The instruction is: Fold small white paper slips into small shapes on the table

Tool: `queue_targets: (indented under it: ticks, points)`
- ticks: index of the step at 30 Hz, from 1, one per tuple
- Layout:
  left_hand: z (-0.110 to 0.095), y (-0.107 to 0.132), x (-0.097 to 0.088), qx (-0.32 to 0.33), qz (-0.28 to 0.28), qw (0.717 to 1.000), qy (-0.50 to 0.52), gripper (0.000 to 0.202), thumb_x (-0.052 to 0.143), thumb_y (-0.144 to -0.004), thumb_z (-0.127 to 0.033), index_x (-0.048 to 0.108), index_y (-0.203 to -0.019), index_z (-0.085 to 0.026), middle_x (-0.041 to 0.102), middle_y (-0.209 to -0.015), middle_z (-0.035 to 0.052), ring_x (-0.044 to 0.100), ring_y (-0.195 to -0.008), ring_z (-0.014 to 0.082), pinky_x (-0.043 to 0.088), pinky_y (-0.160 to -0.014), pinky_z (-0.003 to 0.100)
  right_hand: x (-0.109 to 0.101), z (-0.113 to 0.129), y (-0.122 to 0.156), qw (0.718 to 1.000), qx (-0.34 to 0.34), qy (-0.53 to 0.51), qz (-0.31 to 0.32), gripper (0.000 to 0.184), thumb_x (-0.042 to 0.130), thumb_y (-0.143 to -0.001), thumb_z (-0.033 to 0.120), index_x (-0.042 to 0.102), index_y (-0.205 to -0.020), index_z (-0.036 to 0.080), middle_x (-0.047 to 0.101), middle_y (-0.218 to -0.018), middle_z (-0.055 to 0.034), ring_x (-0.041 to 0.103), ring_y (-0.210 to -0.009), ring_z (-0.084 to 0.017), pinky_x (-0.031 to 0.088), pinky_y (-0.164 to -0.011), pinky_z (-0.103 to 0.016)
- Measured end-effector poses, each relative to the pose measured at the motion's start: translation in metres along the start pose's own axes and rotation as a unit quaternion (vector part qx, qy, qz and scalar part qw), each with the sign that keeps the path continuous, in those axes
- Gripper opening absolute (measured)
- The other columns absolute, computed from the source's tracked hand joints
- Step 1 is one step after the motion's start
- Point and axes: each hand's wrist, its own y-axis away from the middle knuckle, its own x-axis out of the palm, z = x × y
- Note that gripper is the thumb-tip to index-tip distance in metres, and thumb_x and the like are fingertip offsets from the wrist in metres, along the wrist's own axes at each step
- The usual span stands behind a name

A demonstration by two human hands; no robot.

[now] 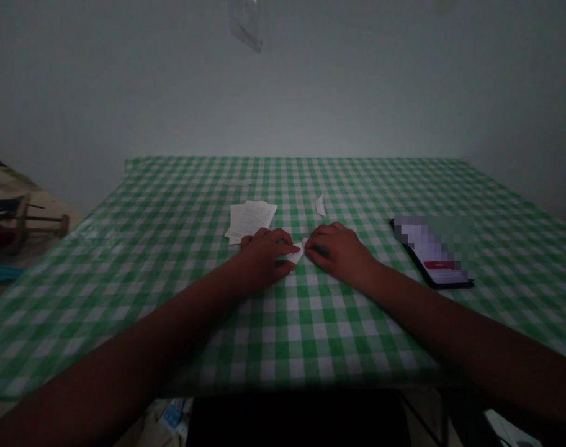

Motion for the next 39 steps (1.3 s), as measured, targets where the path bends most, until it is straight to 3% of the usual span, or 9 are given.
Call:
queue_targets:
  ticks: [13, 22, 28, 31, 34, 37, 39]
  points:
    - [0.003, 0.002, 0.001, 0.010, -0.015, 1.000, -0.010, 0.041, 0.064, -0.081, -0.033, 0.065, -0.121, -0.034, 0.059, -0.131, 0.0026, 0.048, -0.120, 0.0294, 0.037, -0.095, 0.049, 0.004, 0.023, 0.004, 0.995, 0.043, 0.073, -0.052, 0.026, 0.062, -0.086, 0.047, 0.070, -0.094, 0.023, 0.068, -0.100, -0.0053, 0.055, -0.102, -0.028, 0.035, -0.079, -0.041]
    - [0.003, 0.001, 0.000, 0.014, -0.009, 1.000, -0.003, 0.043, 0.063, -0.080, -0.033, 0.061, -0.123, -0.031, 0.057, -0.135, 0.0044, 0.049, -0.122, 0.0309, 0.036, -0.097, 0.054, 0.003, 0.001, -0.008, 0.985, 0.125, 0.083, -0.086, 0.030, 0.059, -0.087, 0.050, 0.067, -0.084, 0.021, 0.069, -0.093, -0.0072, 0.058, -0.093, -0.028, 0.036, -0.071, -0.037]
    - [0.003, 0.003, 0.000, 0.022, -0.012, 1.000, 0.000, 0.040, 0.061, -0.081, -0.033, 0.059, -0.121, -0.030, 0.057, -0.136, 0.0049, 0.048, -0.125, 0.0306, 0.036, -0.098, 0.054, 0.000, -0.009, -0.012, 0.979, 0.164, 0.083, -0.089, 0.024, 0.057, -0.088, 0.040, 0.066, -0.078, 0.020, 0.068, -0.088, -0.0066, 0.058, -0.087, -0.026, 0.038, -0.072, -0.037]
    - [0.003, 0.005, -0.001, 0.033, -0.012, 0.999, 0.002, 0.038, 0.060, -0.082, -0.031, 0.060, -0.119, -0.029, 0.058, -0.135, 0.0038, 0.048, -0.126, 0.0300, 0.033, -0.100, 0.055, -0.003, -0.012, -0.011, 0.988, 0.113, 0.053, -0.094, 0.019, 0.055, -0.091, 0.033, 0.067, -0.085, 0.019, 0.067, -0.088, -0.0069, 0.059, -0.086, -0.023, 0.041, -0.076, -0.036]
    - [0.002, 0.007, -0.002, 0.040, -0.017, 0.999, 0.000, 0.038, 0.058, -0.080, -0.025, 0.060, -0.118, -0.028, 0.059, -0.133, 0.0042, 0.048, -0.126, 0.0292, 0.031, -0.102, 0.054, -0.006, -0.006, -0.002, 0.997, -0.006, 0.007, -0.078, 0.019, 0.052, -0.093, 0.024, 0.069, -0.094, 0.017, 0.068, -0.092, -0.0077, 0.059, -0.090, -0.021, 0.043, -0.085, -0.036]
    - [0.001, 0.007, -0.001, 0.040, -0.026, 0.999, -0.003, 0.038, 0.056, -0.079, -0.021, 0.061, -0.117, -0.027, 0.061, -0.131, 0.0044, 0.049, -0.124, 0.0283, 0.031, -0.102, 0.052, -0.009, 0.008, 0.010, 0.992, -0.122, -0.011, 0.012, 0.021, 0.053, -0.093, 0.022, 0.069, -0.105, 0.019, 0.068, -0.103, -0.0073, 0.058, -0.095, -0.021, 0.044, -0.089, -0.038]
    - [0.001, 0.006, 0.001, 0.038, -0.036, 0.999, -0.001, 0.032, 0.056, -0.083, -0.024, 0.062, -0.114, -0.027, 0.062, -0.128, 0.0039, 0.050, -0.122, 0.0275, 0.032, -0.101, 0.050, -0.011, 0.017, 0.016, 0.992, -0.124, 0.000, 0.031, 0.025, 0.051, -0.094, 0.021, 0.068, -0.112, 0.019, 0.066, -0.111, -0.0086, 0.057, -0.101, -0.023, 0.044, -0.091, -0.041]
